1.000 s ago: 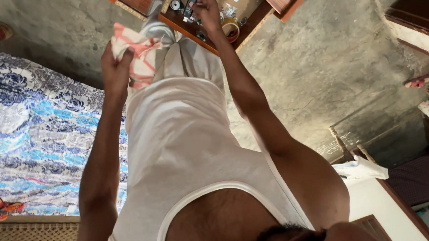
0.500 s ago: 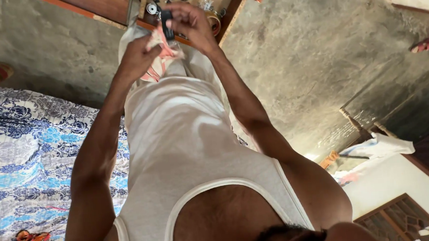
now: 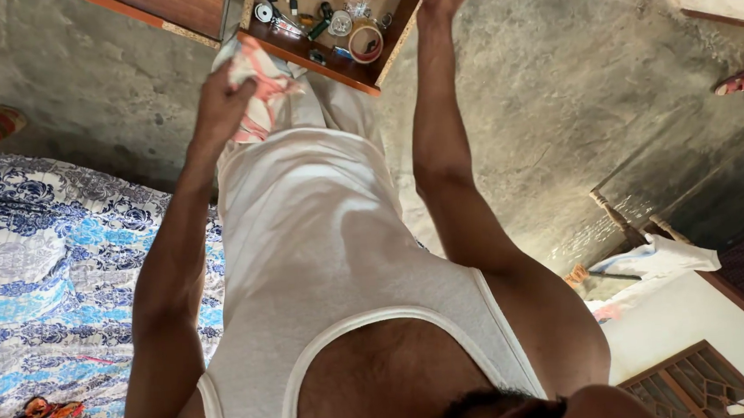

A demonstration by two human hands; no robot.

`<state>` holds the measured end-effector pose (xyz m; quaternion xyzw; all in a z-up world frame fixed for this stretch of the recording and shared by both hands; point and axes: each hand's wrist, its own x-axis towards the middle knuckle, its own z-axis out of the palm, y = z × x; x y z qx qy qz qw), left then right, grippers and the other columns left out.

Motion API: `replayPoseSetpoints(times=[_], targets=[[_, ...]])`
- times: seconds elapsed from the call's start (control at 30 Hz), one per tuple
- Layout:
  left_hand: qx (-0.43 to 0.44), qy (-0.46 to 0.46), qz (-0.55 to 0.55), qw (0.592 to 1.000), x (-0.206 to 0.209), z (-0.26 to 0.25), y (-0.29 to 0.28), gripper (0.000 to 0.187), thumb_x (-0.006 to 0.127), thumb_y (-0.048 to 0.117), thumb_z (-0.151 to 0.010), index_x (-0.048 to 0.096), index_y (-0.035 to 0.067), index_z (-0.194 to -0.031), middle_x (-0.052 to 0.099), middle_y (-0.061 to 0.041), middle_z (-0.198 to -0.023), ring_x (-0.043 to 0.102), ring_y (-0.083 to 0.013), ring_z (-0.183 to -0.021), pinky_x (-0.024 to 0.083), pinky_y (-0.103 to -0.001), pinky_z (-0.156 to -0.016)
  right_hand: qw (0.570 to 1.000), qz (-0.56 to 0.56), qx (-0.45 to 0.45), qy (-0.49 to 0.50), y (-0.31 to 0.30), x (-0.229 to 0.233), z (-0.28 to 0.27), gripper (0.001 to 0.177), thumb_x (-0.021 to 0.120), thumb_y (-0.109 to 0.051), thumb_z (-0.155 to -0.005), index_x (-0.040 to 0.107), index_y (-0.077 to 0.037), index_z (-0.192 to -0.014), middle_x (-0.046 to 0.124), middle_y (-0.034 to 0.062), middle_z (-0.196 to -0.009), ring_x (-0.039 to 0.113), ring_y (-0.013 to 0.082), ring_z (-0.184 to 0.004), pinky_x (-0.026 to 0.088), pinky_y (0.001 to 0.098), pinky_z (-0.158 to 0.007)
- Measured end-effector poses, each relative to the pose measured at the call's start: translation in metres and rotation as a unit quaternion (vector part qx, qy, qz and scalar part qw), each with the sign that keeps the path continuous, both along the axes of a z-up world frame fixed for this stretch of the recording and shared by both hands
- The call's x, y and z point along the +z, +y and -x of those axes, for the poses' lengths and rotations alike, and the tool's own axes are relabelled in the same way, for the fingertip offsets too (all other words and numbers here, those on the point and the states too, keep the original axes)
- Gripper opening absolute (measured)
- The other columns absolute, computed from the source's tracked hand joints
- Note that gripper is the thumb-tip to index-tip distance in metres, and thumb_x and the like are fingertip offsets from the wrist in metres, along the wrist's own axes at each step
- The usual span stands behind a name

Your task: Organizing and cleaning various personal items within a wooden desk drawer.

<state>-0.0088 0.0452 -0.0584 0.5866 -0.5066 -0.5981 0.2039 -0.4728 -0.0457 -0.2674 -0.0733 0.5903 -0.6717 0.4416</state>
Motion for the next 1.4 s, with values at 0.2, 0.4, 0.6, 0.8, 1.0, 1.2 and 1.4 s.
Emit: replayPoseSetpoints(times=[0.2, 0.4, 0.6, 0.8, 1.0, 1.2, 1.4], targets=[[0.215, 0.146, -0.069, 0.963, 0.011, -0.028, 0.004, 0.026, 0.055, 0.006, -0.099, 0.064, 0.000, -0.123, 0.068, 0.001, -0.109, 0.060, -0.0070, -0.093, 0.051, -0.026, -0.083, 0.986, 0.158, 0.032, 0.049, 0.009, -0.007, -0.040, 0.010, 0.069, -0.008, -0.104, 0.061, -0.003, -0.101, 0.055, 0.0004, -0.072, 0.047, 0.0109, -0.058, 0.040, 0.0341, -0.053], [0.246, 0.126, -0.059, 0.959, 0.025, -0.046, 0.016, 0.028, 0.052, 0.008, -0.103, 0.065, -0.002, -0.126, 0.068, -0.001, -0.114, 0.061, -0.0089, -0.099, 0.051, -0.027, -0.091, 0.893, 0.001, 0.335, 0.301, 0.058, -0.098, -0.159, 0.016, 0.063, -0.010, -0.098, 0.072, -0.006, -0.111, 0.076, 0.0097, -0.108, 0.071, 0.0227, -0.100, 0.055, 0.0336, -0.090], [0.292, 0.113, -0.164, 0.935, 0.021, -0.060, 0.038, 0.029, 0.053, 0.009, -0.098, 0.064, 0.001, -0.123, 0.070, -0.001, -0.110, 0.065, -0.0083, -0.095, 0.055, -0.027, -0.086, 0.673, -0.066, 0.614, 0.407, 0.061, -0.078, -0.256, 0.041, 0.065, -0.014, -0.096, 0.058, -0.010, -0.137, 0.063, 0.0198, -0.130, 0.065, 0.0380, -0.114, 0.052, 0.0454, -0.098], [0.310, 0.122, -0.178, 0.926, 0.034, -0.076, 0.073, 0.026, 0.057, 0.010, -0.100, 0.063, 0.001, -0.123, 0.068, 0.000, -0.109, 0.062, -0.0070, -0.094, 0.053, -0.026, -0.085, 0.532, -0.152, 0.661, 0.506, 0.049, -0.104, -0.280, 0.065, 0.064, -0.024, -0.089, 0.040, -0.017, -0.149, 0.057, 0.0220, -0.139, 0.060, 0.0478, -0.117, 0.050, 0.0603, -0.095], [0.290, 0.048, -0.216, 0.931, 0.039, -0.076, 0.068, 0.023, 0.055, 0.009, -0.100, 0.064, -0.001, -0.118, 0.067, -0.001, -0.104, 0.060, -0.0076, -0.090, 0.052, -0.027, -0.080, 0.536, -0.233, 0.658, 0.475, 0.049, -0.111, -0.280, 0.053, 0.068, -0.037, -0.095, 0.049, -0.019, -0.142, 0.066, 0.0170, -0.128, 0.065, 0.0401, -0.114, 0.053, 0.0568, -0.093], [0.225, 0.097, -0.142, 0.959, 0.031, -0.070, 0.044, 0.025, 0.056, 0.008, -0.103, 0.064, 0.000, -0.125, 0.069, 0.000, -0.109, 0.062, -0.0063, -0.095, 0.052, -0.025, -0.085, 0.671, -0.183, 0.551, 0.461, 0.057, -0.088, -0.253, 0.038, 0.076, -0.039, -0.088, 0.069, -0.015, -0.115, 0.076, 0.0131, -0.106, 0.073, 0.0374, -0.097, 0.057, 0.0516, -0.084], [0.161, 0.032, -0.131, 0.978, 0.002, -0.054, 0.024, 0.023, 0.061, 0.010, -0.106, 0.064, -0.001, -0.126, 0.068, -0.002, -0.102, 0.058, -0.0074, -0.082, 0.049, -0.025, -0.070, 0.819, -0.123, 0.501, 0.252, 0.057, 0.011, -0.228, 0.037, 0.079, -0.027, -0.092, 0.069, -0.006, -0.121, 0.081, 0.0115, -0.097, 0.078, 0.0223, -0.087, 0.062, 0.0351, -0.080]])
